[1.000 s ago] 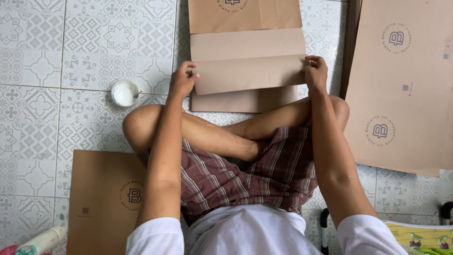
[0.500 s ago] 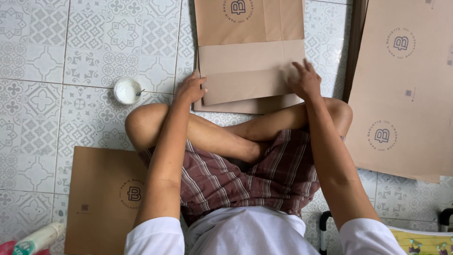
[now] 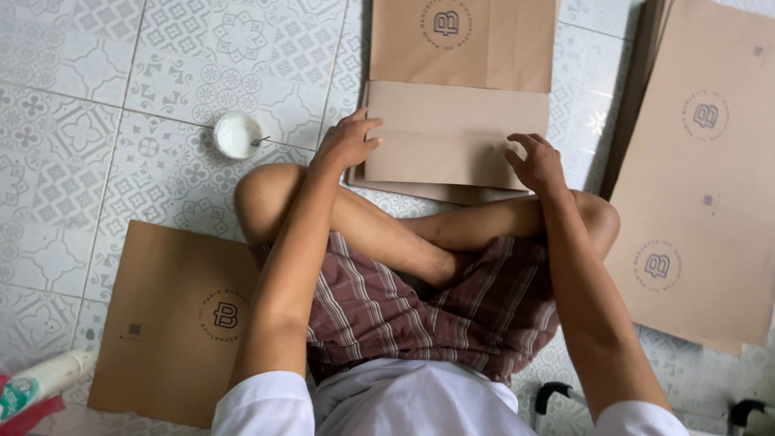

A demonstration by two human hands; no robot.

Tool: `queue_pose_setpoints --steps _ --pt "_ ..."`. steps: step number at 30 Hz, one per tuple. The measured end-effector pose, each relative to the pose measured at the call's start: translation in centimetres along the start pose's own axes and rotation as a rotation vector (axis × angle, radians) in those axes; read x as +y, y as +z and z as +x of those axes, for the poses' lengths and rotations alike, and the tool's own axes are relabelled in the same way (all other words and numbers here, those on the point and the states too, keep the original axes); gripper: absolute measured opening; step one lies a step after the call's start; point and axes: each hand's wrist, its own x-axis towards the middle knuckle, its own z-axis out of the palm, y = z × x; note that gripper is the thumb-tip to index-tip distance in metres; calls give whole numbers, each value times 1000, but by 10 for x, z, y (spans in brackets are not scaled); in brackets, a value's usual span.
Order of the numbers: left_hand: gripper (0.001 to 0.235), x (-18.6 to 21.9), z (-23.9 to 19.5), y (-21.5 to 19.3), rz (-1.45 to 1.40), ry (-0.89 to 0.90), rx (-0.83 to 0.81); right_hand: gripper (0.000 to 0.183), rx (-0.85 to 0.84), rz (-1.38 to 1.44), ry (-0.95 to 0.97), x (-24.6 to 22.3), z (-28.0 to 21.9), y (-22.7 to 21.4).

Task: The person sits on the floor and assembles flat paper bags by applying glue to the side seams with a small brush. They fold the paper into a bag shape, press the glued edges together to secure them, and smooth the surface. The process is repeated for multiple bags.

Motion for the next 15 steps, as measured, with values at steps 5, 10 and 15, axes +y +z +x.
queue_pose_setpoints --steps 5,10,15 --pt "36 4 -76 -79 -261 536 378 28 96 158 -199 -50 3 -16" --pt "33 -99 -116 -102 -540 322 720 25 -66 345 -293 -172 20 -35" --pt "62 -229 -100 -37 -707 50 953 19 -221 512 -292 -278 52 2"
